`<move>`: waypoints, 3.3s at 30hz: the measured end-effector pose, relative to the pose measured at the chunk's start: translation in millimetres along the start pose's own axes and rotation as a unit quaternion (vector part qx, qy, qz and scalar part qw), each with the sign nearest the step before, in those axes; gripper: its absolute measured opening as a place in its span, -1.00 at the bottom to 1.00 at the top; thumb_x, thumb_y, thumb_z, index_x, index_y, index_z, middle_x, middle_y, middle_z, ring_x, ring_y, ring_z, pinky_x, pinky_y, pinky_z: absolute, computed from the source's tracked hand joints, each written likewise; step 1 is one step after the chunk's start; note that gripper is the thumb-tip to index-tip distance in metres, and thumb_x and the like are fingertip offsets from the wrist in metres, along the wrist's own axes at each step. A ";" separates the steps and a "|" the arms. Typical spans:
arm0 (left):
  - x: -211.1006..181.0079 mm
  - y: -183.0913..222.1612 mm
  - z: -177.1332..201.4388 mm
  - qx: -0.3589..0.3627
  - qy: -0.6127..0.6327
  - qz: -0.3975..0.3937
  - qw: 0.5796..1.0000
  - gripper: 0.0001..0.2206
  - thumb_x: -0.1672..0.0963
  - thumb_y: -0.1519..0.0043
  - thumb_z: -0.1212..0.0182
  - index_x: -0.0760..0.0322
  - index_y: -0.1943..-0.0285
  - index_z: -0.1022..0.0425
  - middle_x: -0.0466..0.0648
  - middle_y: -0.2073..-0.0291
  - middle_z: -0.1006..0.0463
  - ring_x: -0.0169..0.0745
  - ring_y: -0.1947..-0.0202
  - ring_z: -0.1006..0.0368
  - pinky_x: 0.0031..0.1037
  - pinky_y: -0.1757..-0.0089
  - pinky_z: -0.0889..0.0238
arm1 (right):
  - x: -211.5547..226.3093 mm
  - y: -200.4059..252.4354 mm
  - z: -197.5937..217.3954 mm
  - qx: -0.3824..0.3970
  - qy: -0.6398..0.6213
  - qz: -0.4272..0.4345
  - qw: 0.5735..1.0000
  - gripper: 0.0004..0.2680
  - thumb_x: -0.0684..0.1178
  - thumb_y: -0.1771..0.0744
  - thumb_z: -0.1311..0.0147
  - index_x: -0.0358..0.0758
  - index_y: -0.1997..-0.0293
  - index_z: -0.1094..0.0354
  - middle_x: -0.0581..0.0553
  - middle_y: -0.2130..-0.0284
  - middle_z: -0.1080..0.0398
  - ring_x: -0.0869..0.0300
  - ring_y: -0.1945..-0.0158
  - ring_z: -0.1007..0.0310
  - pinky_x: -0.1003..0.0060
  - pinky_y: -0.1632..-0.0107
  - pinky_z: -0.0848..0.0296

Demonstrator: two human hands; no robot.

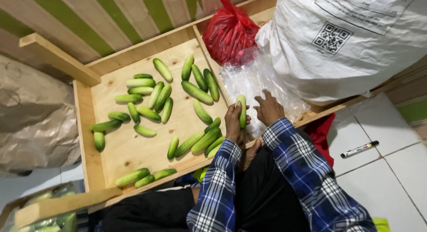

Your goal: The person sorts cucumbers by hand from a wooden crate into plastic bags and then places the filled bags into a cardboard box.

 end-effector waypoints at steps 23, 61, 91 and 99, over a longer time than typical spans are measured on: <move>29.7 -41.5 6.6 -0.009 -0.021 0.047 0.999 -0.55 -0.01 -0.27 -0.29 0.39 -0.16 -0.33 0.20 0.59 -0.56 -0.11 0.61 -0.59 -0.50 0.47 -0.55 | -2.1 -31.4 36.1 0.005 -0.100 -0.092 0.991 -0.62 -0.09 -0.39 0.00 -0.42 -0.32 0.04 -0.56 0.19 -0.51 -0.36 0.02 -0.54 -0.25 -0.05 -0.45; -69.1 73.6 78.3 0.002 0.117 -0.181 0.976 -0.63 0.16 -0.21 -0.36 0.44 -0.17 -0.49 0.23 0.22 -0.62 0.02 0.30 -0.64 -0.39 0.25 -0.59 | 86.8 33.1 40.9 0.117 -0.551 0.133 0.815 -0.82 -0.08 -0.40 -0.11 -0.24 -0.11 -0.45 -0.35 0.19 -0.53 0.23 0.69 -0.33 0.37 0.58 -0.44; -132.7 191.8 141.7 0.023 0.200 -0.286 0.937 -0.60 0.24 -0.16 -0.32 0.65 -0.17 -0.46 0.45 0.19 -0.59 0.18 0.30 -0.63 -0.24 0.32 -0.56 | 209.8 99.7 32.7 0.137 -0.654 0.151 0.728 -0.88 -0.37 -0.28 -0.23 -0.46 0.24 -0.34 -0.23 0.48 -0.37 0.10 0.57 -0.51 0.26 0.50 -0.61; -122.6 186.6 145.4 -0.187 0.062 -0.370 0.908 -0.61 0.15 -0.25 -0.31 0.39 -0.26 -0.47 0.11 0.07 -0.63 -0.30 0.06 -0.50 -0.34 0.02 -0.42 | 244.6 161.4 39.2 0.007 -0.502 0.214 0.838 -0.84 -0.10 -0.42 -0.12 -0.36 -0.05 -0.47 -0.23 0.43 -0.47 0.12 0.39 -0.57 0.25 0.30 -0.59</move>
Point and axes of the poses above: each hand's wrist, its own y-axis away from the middle knuckle, its own z-axis out of the back of the hand, x = y × z, the point moved 3 cm from there along -y, towards the middle knuckle
